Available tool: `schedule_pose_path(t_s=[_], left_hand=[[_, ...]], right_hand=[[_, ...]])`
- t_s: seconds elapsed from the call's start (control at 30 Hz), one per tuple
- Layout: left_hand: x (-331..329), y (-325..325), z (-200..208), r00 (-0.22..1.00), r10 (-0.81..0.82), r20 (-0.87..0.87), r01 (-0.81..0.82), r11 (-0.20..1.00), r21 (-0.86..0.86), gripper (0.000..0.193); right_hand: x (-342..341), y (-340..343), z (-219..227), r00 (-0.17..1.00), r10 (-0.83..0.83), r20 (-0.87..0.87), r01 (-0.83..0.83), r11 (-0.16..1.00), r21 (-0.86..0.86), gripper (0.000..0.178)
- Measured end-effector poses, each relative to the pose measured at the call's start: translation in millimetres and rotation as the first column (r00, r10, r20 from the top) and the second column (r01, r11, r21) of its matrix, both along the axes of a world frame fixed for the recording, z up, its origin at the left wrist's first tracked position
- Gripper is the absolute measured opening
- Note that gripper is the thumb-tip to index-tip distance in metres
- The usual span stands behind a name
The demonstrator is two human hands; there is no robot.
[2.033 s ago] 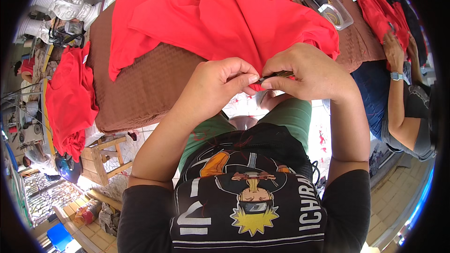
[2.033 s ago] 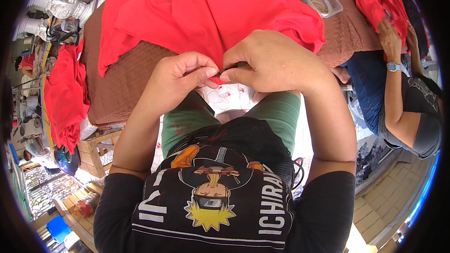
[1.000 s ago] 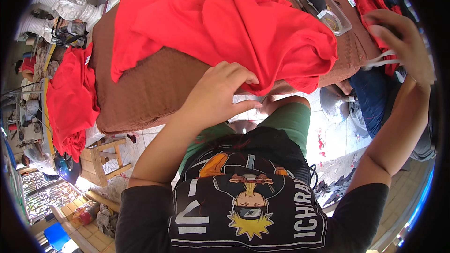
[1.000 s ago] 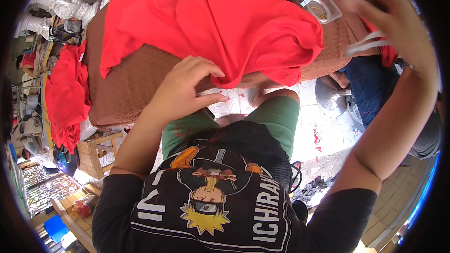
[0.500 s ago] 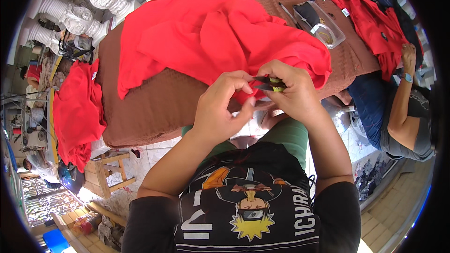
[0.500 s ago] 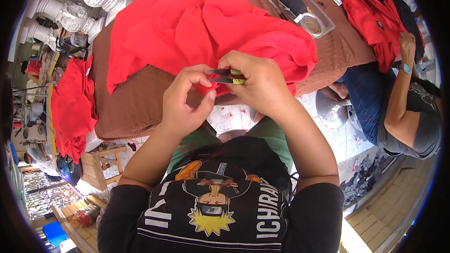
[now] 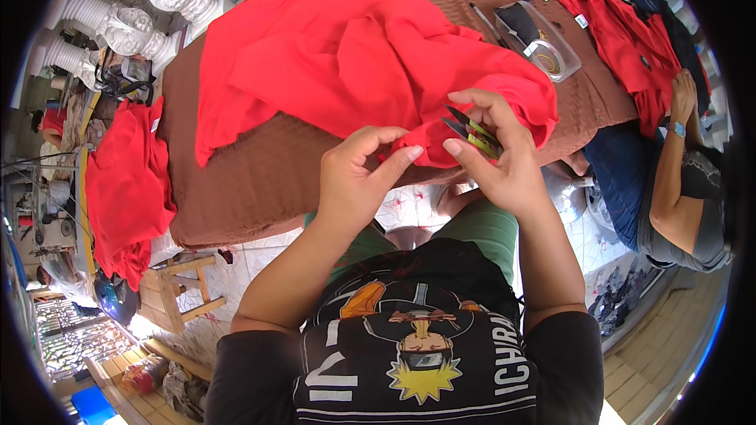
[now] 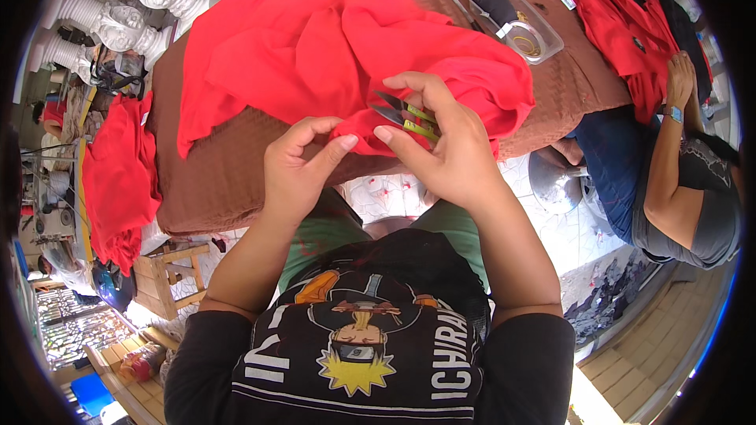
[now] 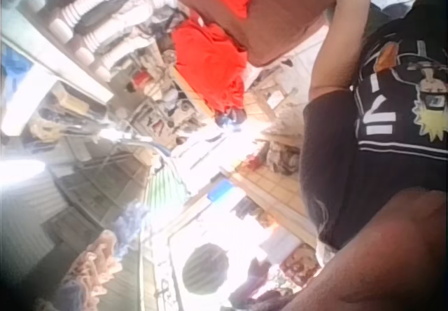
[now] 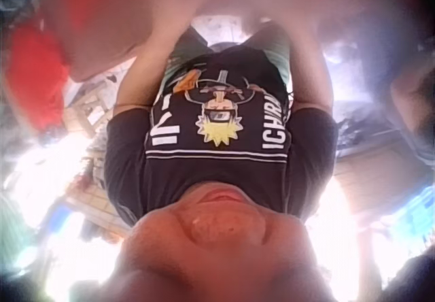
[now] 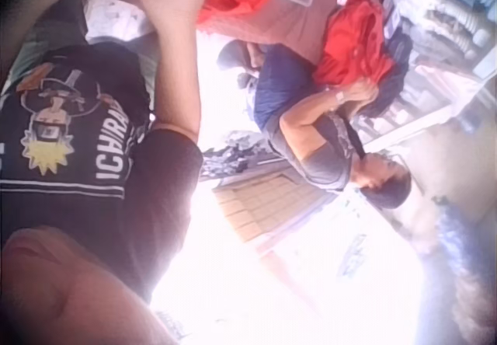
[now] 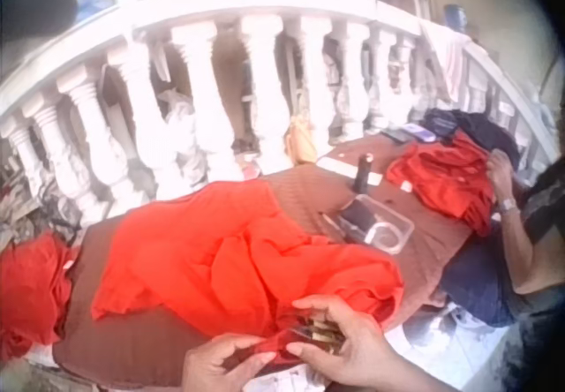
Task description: The person uses a pair of snips to trim excess threads and labels from red shirts on a table.
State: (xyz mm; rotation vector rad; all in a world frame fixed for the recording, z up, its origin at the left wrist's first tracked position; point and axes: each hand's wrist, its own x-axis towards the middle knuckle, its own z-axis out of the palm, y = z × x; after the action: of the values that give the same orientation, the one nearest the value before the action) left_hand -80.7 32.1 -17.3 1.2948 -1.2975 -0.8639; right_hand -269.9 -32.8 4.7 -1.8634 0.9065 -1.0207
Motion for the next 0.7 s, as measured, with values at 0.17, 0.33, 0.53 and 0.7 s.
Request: schedule_pose_path(t_s=[0.17,0.33,0.53,0.7], left_hand=[[2,0,-4,0.973,-0.001,-0.23,0.012,0.999,0.045,0.019],[2,1,3,0.924,-0.071,-0.375,0.104,0.992,0.07,0.02],[6,2,0,0.919,-0.081,-0.385,0.117,0.991,0.071,0.02],[6,-1,1,0.947,-0.063,-0.316,0.105,0.987,0.119,0.018]], right_hand=[[1,7,1,0.998,0.055,-0.024,-0.059,0.986,-0.153,0.034],[7,0,-9,0.999,0.027,-0.03,-0.036,0.935,-0.353,0.03],[10,-2,-13,0.996,0.075,-0.044,-0.085,0.95,-0.302,0.027],[13,-1,-10,0.995,0.104,0.0,-0.1,0.959,-0.264,0.024]])
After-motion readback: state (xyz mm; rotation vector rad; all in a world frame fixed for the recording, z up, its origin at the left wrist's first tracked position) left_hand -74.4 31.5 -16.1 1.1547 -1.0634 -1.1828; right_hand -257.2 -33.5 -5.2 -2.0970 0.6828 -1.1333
